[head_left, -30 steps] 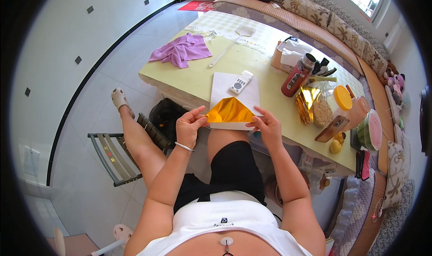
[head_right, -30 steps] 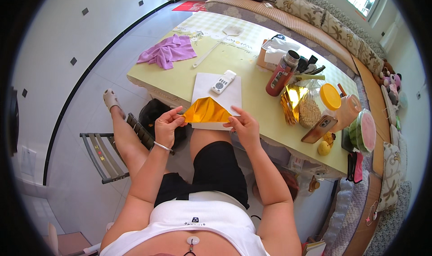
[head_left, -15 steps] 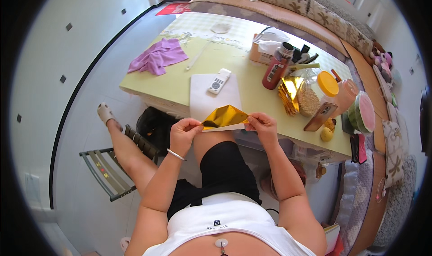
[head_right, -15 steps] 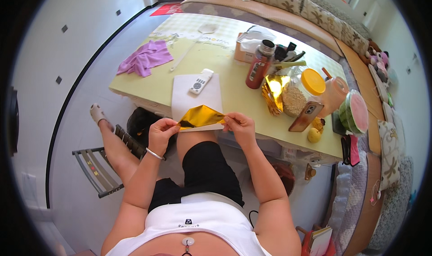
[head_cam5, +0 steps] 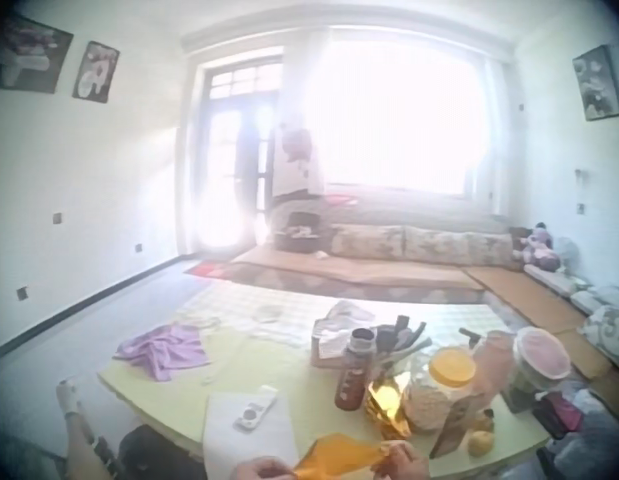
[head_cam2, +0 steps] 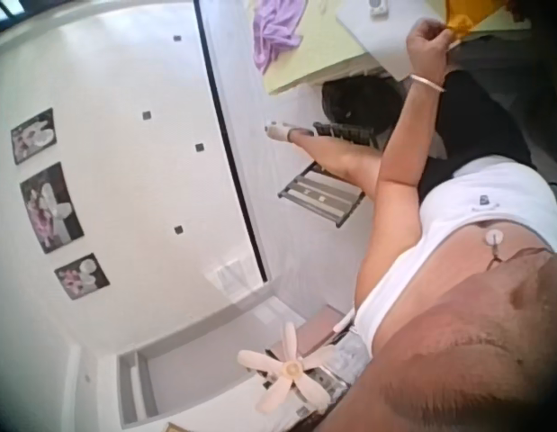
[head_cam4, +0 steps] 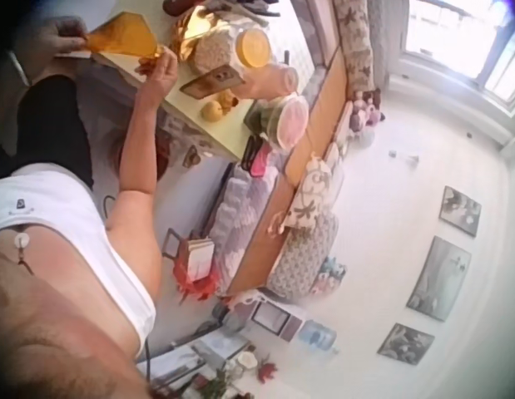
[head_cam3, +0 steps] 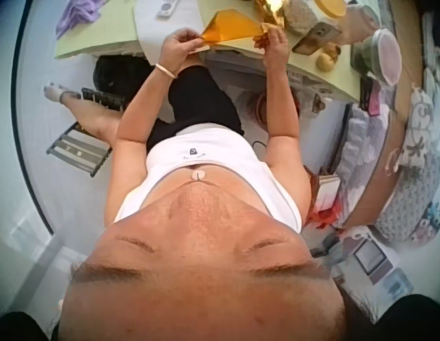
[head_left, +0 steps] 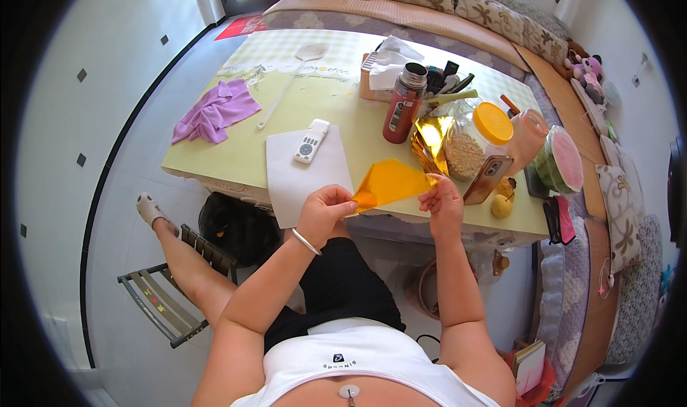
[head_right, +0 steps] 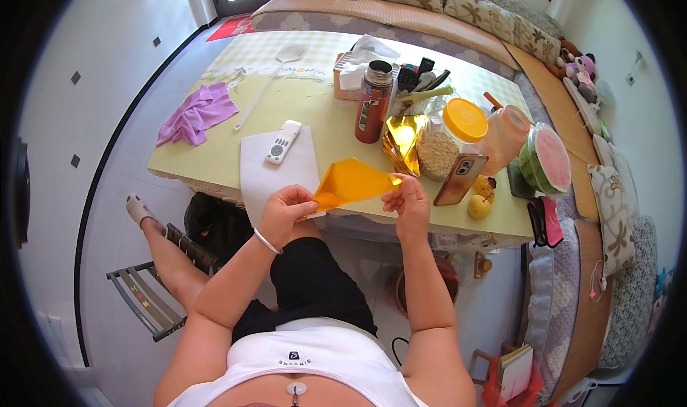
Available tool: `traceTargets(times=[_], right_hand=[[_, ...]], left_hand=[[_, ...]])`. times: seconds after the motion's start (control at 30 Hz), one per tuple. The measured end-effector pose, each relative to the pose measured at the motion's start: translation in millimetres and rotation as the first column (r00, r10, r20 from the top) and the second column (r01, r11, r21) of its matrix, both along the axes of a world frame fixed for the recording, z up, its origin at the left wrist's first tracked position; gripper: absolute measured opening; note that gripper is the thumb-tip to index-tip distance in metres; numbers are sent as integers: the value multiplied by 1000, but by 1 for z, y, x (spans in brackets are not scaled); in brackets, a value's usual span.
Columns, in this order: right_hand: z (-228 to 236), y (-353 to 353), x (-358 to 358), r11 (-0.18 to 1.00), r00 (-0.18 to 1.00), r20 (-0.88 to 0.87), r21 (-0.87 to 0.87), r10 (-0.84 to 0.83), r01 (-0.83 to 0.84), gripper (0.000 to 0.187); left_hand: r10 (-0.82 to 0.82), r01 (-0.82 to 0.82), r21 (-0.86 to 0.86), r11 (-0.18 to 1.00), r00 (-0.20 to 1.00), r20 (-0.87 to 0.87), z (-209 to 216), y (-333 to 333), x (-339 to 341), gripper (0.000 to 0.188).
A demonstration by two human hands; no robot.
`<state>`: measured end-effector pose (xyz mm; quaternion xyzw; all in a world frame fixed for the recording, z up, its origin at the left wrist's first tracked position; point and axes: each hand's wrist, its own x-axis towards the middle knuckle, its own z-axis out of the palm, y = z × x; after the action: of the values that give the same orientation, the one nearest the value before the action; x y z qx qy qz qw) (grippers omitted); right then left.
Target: The person sits on the floor and repeatedly folds a small rectangular piece of yellow paper into a triangular shape. They perform the same folding sequence multiple times, unfolding and refolding the paper throughout the clip.
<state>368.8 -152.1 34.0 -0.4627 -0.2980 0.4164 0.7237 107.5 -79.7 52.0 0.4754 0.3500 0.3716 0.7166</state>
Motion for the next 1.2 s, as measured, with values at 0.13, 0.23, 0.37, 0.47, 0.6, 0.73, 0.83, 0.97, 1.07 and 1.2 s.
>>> traceTargets(times=[0.13,0.23,0.37,0.47,0.6,0.73,0.83,0.97,1.07,1.2], right_hand=[[-18,-4,11,967,962,97,7,-255,256,31],[-41,-10,15,924,910,178,-6,-375,382,31],[-51,-15,10,925,902,209,57,-378,375,29],[-50,-16,10,930,902,239,23,-361,366,27],[-59,-17,14,943,909,263,6,-322,332,24],[-59,-14,15,953,911,285,34,-299,303,21],[-57,-11,12,950,906,291,45,-308,309,19],[-58,-11,13,948,909,276,29,-311,316,15],[-60,-9,9,962,897,354,35,-266,271,13],[-64,-3,-3,982,857,489,-5,-163,190,13]], left_hand=[[11,24,-238,971,990,142,-2,14,23,12],[31,18,-348,938,990,135,11,22,59,15],[52,10,-409,912,989,140,10,36,114,15],[77,-31,-426,904,993,90,4,44,151,13],[69,-33,-421,907,995,70,-2,50,191,10],[42,-25,-409,912,999,32,-3,58,215,13],[-14,-29,-309,950,991,-136,3,58,214,22],[-33,77,96,992,919,-394,-5,52,172,29],[417,67,708,703,767,-487,-33,64,111,31],[813,172,871,460,312,-491,-41,102,28,64]])
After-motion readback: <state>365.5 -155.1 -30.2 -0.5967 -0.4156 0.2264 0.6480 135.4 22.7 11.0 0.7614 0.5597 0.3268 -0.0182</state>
